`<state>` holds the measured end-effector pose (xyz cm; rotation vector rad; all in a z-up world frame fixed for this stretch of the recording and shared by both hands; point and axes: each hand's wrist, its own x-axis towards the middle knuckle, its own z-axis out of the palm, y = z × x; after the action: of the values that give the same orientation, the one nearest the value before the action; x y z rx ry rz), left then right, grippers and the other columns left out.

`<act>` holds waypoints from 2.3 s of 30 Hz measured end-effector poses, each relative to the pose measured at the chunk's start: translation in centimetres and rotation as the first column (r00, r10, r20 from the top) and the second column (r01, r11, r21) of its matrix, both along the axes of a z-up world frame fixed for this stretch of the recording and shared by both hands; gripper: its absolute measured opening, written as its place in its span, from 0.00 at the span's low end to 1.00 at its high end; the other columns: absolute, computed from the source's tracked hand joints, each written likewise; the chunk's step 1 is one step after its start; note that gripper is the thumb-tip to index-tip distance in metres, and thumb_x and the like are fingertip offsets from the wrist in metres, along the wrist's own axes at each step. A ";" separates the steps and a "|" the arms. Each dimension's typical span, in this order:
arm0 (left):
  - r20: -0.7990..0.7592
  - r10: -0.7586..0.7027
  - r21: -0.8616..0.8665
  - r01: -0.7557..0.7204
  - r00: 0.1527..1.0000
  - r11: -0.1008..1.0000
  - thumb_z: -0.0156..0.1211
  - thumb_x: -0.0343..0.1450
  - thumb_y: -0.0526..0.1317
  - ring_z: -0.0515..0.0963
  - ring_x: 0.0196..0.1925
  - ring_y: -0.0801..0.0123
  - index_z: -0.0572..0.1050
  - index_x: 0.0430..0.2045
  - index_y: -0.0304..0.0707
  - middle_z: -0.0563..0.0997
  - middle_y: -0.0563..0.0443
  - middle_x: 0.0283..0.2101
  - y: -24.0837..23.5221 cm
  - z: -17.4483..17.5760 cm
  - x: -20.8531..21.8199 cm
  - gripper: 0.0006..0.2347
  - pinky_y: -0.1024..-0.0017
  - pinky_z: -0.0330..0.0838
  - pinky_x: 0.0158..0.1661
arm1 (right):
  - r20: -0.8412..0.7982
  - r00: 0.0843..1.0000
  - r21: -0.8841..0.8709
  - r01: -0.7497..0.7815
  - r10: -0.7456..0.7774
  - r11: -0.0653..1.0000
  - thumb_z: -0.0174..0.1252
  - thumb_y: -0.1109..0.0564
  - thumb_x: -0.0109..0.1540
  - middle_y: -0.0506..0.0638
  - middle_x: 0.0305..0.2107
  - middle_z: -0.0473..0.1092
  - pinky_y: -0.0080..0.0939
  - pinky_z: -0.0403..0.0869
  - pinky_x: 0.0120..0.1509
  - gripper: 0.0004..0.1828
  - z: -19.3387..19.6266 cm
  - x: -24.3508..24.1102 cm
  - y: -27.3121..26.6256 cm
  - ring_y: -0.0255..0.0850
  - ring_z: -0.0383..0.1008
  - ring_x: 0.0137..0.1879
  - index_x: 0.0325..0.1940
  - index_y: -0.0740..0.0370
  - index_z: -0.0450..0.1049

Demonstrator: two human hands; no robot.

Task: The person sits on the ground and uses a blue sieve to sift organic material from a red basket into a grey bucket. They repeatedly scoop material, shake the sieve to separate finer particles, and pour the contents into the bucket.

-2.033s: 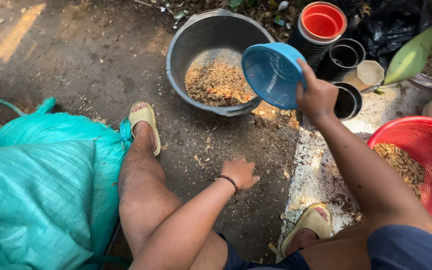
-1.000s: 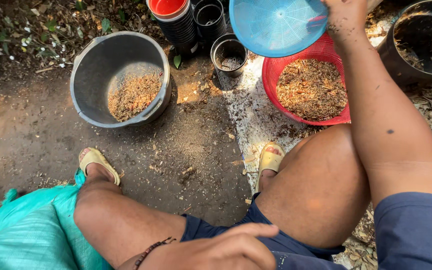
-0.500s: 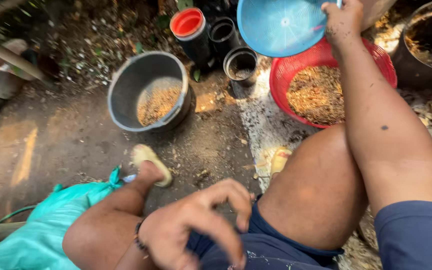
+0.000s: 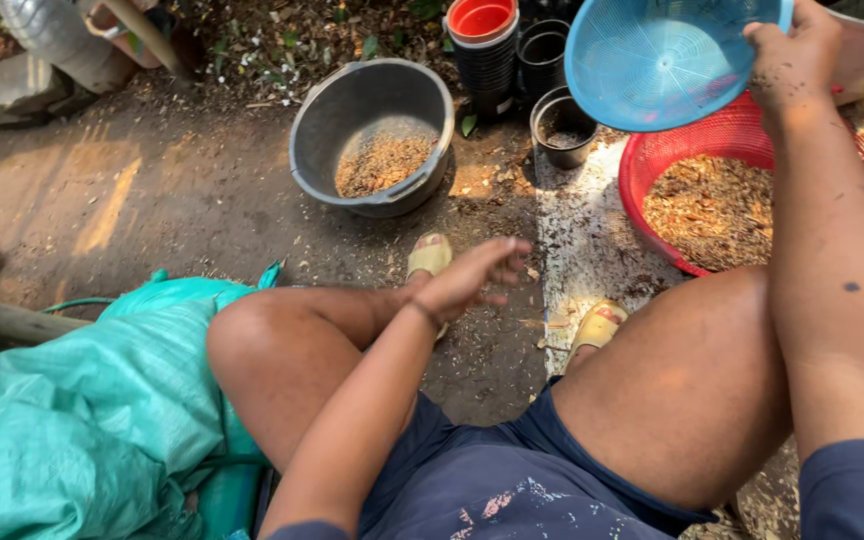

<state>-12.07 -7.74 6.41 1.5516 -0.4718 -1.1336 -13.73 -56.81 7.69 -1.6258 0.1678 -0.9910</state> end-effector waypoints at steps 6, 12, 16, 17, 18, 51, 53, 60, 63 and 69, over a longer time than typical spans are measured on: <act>-0.147 0.468 0.317 -0.407 0.872 0.857 0.45 0.74 0.60 0.67 0.60 0.59 0.69 0.63 0.52 0.68 0.50 0.64 -3.6 -10.4 13.3 0.25 0.51 0.67 0.58 | -0.201 0.976 -0.067 0.075 -0.087 0.995 0.57 0.65 0.66 0.48 0.42 0.77 0.32 0.75 0.47 0.14 4.9 -3.1 4.9 0.35 0.77 0.44 0.57 0.64 0.76; -0.272 0.810 0.436 -0.684 0.520 0.585 0.53 0.72 0.60 0.65 0.70 0.51 0.62 0.68 0.51 0.60 0.45 0.74 -0.1 -20.0 20.9 0.30 0.45 0.69 0.58 | -0.395 0.919 -0.029 0.000 -0.012 1.000 0.57 0.64 0.67 0.49 0.42 0.76 0.34 0.76 0.47 0.14 5.2 1.9 9.2 0.36 0.77 0.44 0.58 0.64 0.75; -0.344 0.890 0.412 -0.804 0.298 0.428 0.57 0.69 0.63 0.63 0.71 0.43 0.48 0.74 0.54 0.55 0.42 0.75 1.9 -21.8 25.9 0.39 0.44 0.70 0.59 | -0.472 0.880 -0.011 -0.061 0.049 0.998 0.57 0.63 0.68 0.50 0.43 0.76 0.35 0.76 0.47 0.14 4.3 7.2 9.6 0.37 0.77 0.44 0.59 0.64 0.75; -0.349 0.909 0.403 -0.840 0.227 0.364 0.60 0.69 0.62 0.63 0.72 0.43 0.41 0.75 0.55 0.54 0.41 0.75 2.0 -22.0 27.2 0.43 0.45 0.70 0.60 | -0.489 0.870 -0.008 -0.071 0.058 0.997 0.57 0.63 0.68 0.50 0.43 0.76 0.35 0.76 0.47 0.14 4.0 8.3 9.5 0.37 0.77 0.44 0.59 0.64 0.74; -0.355 0.922 0.396 -0.869 0.155 0.298 0.62 0.68 0.62 0.64 0.72 0.42 0.33 0.76 0.55 0.54 0.39 0.75 2.2 -22.3 28.3 0.48 0.45 0.71 0.61 | -0.503 0.862 -0.003 -0.077 0.065 0.997 0.57 0.63 0.68 0.50 0.43 0.76 0.35 0.76 0.47 0.14 3.8 9.1 9.6 0.37 0.77 0.44 0.59 0.65 0.74; 0.095 0.994 0.280 -0.957 -0.051 -0.076 0.50 0.67 0.64 0.77 0.51 0.50 0.73 0.55 0.30 0.77 0.42 0.55 17.9 -18.3 24.6 0.34 0.46 0.74 0.53 | -0.709 0.700 0.062 -0.058 0.085 0.996 0.56 0.54 0.72 0.50 0.38 0.71 0.41 0.75 0.40 0.15 -1.5 3.7 13.5 0.38 0.73 0.38 0.61 0.64 0.70; -0.220 0.793 0.042 -0.807 0.568 0.589 0.44 0.69 0.71 0.68 0.69 0.43 0.58 0.69 0.36 0.65 0.34 0.69 10.4 -16.2 21.3 0.42 0.44 0.70 0.59 | -0.721 0.688 0.045 -0.074 0.083 0.996 0.55 0.53 0.71 0.49 0.35 0.72 0.41 0.75 0.38 0.16 -1.9 4.0 15.4 0.37 0.73 0.36 0.61 0.61 0.69; -0.681 0.183 -0.401 -0.570 0.709 0.718 0.47 0.72 0.63 0.64 0.73 0.50 0.56 0.72 0.45 0.62 0.46 0.73 -5.4 -10.7 10.3 0.35 0.46 0.60 0.69 | -0.819 0.547 0.066 -0.211 0.174 0.975 0.52 0.42 0.69 0.55 0.33 0.73 0.43 0.75 0.38 0.26 -1.8 2.0 18.1 0.40 0.75 0.35 0.65 0.60 0.68; -0.646 0.270 -0.350 -0.592 0.714 0.726 0.48 0.69 0.56 0.64 0.71 0.51 0.57 0.70 0.46 0.64 0.47 0.71 -5.7 -10.2 10.8 0.33 0.45 0.59 0.68 | -0.923 0.373 -0.035 -0.317 0.091 0.948 0.48 0.35 0.67 0.57 0.38 0.76 0.47 0.75 0.49 0.33 -0.8 -0.4 13.7 0.45 0.78 0.41 0.72 0.54 0.61; -0.561 0.457 -0.175 -0.639 0.690 0.749 0.47 0.66 0.55 0.64 0.70 0.50 0.55 0.70 0.47 0.64 0.45 0.70 -3.7 -12.3 11.5 0.34 0.44 0.59 0.65 | -0.924 -0.229 -0.109 -0.608 -0.305 0.786 0.52 0.24 0.61 0.59 0.59 0.72 0.52 0.63 0.77 0.50 -5.4 -7.7 8.2 0.50 0.67 0.71 0.79 0.48 0.50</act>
<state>-0.59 -11.39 -5.87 0.9231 0.1502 -0.8383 -21.42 -48.62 2.26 -2.6013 0.7710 1.0676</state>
